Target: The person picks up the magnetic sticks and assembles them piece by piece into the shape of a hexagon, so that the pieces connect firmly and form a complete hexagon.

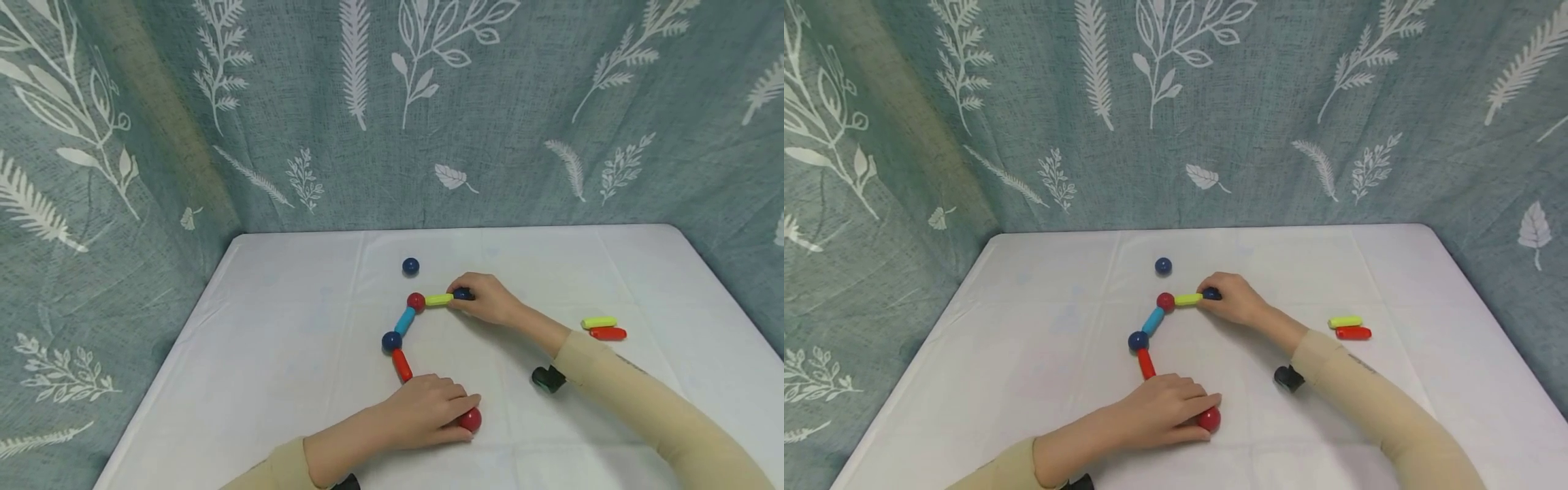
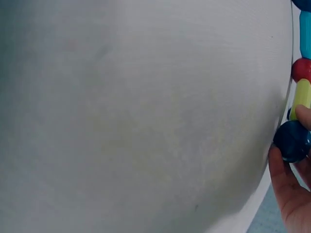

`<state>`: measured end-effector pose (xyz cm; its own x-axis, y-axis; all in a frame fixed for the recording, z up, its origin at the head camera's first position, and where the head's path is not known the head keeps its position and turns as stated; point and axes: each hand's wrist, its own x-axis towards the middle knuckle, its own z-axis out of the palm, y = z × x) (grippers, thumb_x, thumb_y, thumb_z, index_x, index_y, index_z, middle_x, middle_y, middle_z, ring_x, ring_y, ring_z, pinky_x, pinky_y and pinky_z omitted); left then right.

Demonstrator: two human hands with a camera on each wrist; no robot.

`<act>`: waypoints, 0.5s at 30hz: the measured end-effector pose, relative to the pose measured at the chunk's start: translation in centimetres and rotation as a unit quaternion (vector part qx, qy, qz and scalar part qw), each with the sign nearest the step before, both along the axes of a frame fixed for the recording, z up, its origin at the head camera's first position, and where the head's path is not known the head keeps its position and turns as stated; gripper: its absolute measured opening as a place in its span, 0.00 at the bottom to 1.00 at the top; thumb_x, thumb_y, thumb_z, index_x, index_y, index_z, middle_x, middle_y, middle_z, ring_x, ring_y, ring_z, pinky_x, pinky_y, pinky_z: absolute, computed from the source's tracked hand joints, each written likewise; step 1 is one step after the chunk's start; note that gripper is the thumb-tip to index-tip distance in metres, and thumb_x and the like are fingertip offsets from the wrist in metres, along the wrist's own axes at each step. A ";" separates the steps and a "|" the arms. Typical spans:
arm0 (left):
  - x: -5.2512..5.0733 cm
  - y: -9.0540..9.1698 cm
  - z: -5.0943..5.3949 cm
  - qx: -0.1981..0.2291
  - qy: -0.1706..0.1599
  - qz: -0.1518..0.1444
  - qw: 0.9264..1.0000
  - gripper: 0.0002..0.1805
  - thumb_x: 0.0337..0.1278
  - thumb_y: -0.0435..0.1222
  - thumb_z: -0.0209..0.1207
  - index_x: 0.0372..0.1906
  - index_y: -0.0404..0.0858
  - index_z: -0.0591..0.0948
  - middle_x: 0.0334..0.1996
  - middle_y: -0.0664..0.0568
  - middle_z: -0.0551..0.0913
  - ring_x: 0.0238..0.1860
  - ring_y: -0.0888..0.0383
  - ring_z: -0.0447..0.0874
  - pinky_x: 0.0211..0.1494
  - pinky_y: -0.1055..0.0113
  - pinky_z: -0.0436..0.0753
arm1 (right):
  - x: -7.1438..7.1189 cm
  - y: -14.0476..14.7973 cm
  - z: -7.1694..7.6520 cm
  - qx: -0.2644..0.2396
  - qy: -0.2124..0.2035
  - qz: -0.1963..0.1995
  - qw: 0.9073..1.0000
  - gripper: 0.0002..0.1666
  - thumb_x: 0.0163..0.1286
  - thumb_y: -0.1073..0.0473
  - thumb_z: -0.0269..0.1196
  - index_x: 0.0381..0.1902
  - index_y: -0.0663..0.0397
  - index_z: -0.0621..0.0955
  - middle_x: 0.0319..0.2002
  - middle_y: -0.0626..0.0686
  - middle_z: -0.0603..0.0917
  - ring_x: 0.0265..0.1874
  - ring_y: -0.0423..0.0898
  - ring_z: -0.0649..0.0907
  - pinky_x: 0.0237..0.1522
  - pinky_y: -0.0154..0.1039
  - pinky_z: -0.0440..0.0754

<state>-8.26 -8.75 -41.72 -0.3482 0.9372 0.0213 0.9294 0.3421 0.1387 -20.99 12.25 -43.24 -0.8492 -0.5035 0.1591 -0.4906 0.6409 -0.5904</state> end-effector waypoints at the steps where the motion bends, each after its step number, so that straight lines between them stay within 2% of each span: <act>1: 0.0 0.3 0.0 -0.001 -0.010 0.004 1.000 0.25 0.66 0.54 0.56 0.59 0.44 0.80 0.42 0.61 0.83 0.40 0.67 0.76 0.47 0.76 0.74 | 0.0 -0.1 0.0 0.002 0.000 0.002 1.000 0.12 0.64 0.61 0.68 0.45 0.59 0.84 0.43 0.54 0.84 0.43 0.49 0.82 0.47 0.46 0.79; 3: -0.3 0.7 0.0 0.000 -0.030 0.010 0.999 0.26 0.64 0.56 0.57 0.59 0.45 0.80 0.42 0.62 0.82 0.39 0.69 0.75 0.43 0.79 0.73 | 0.0 -0.1 0.2 0.001 -0.004 0.006 1.000 0.14 0.65 0.61 0.67 0.47 0.59 0.83 0.44 0.55 0.84 0.45 0.50 0.82 0.49 0.47 0.79; 5: -0.9 1.1 0.1 0.007 -0.069 0.017 0.997 0.28 0.62 0.58 0.58 0.59 0.46 0.80 0.42 0.63 0.82 0.39 0.70 0.74 0.39 0.81 0.72 | 0.2 0.1 0.2 -0.001 -0.009 0.007 1.000 0.17 0.66 0.60 0.67 0.51 0.60 0.82 0.48 0.57 0.83 0.48 0.52 0.81 0.50 0.48 0.79; 7: -2.1 1.3 0.1 0.029 -0.100 0.023 0.994 0.29 0.60 0.59 0.59 0.59 0.47 0.81 0.44 0.62 0.82 0.41 0.71 0.74 0.38 0.82 0.72 | 0.6 0.6 0.3 -0.008 -0.015 0.003 1.000 0.21 0.66 0.59 0.67 0.55 0.61 0.80 0.51 0.58 0.82 0.49 0.54 0.81 0.49 0.48 0.80; 9: -3.7 1.4 0.2 0.065 -0.119 0.039 0.990 0.27 0.61 0.57 0.60 0.59 0.46 0.81 0.46 0.61 0.83 0.46 0.69 0.76 0.41 0.81 0.73 | 1.0 1.3 0.4 -0.014 -0.017 -0.007 1.000 0.23 0.67 0.58 0.66 0.57 0.61 0.79 0.53 0.59 0.81 0.49 0.55 0.81 0.46 0.47 0.81; 11: -5.8 1.6 0.1 0.117 -0.102 0.057 0.986 0.23 0.63 0.52 0.60 0.56 0.44 0.83 0.48 0.58 0.83 0.50 0.66 0.77 0.48 0.77 0.75 | 1.4 2.4 0.6 -0.022 -0.017 -0.020 0.999 0.21 0.67 0.58 0.65 0.56 0.61 0.79 0.52 0.59 0.81 0.48 0.55 0.81 0.44 0.46 0.82; 13: -8.0 1.6 -0.2 0.170 -0.075 0.084 0.979 0.19 0.64 0.47 0.61 0.54 0.42 0.83 0.50 0.55 0.83 0.53 0.61 0.77 0.54 0.72 0.75 | 1.9 3.7 0.7 -0.026 -0.014 -0.037 0.999 0.18 0.68 0.59 0.64 0.54 0.60 0.81 0.51 0.58 0.82 0.48 0.55 0.81 0.43 0.47 0.82; 15: -10.0 1.8 -0.5 0.198 -0.056 0.110 0.972 0.18 0.65 0.43 0.61 0.55 0.40 0.82 0.53 0.52 0.81 0.56 0.58 0.76 0.59 0.67 0.74 | 2.4 5.3 0.9 -0.024 -0.010 -0.055 0.998 0.14 0.69 0.61 0.63 0.51 0.59 0.82 0.49 0.57 0.83 0.47 0.55 0.80 0.43 0.47 0.81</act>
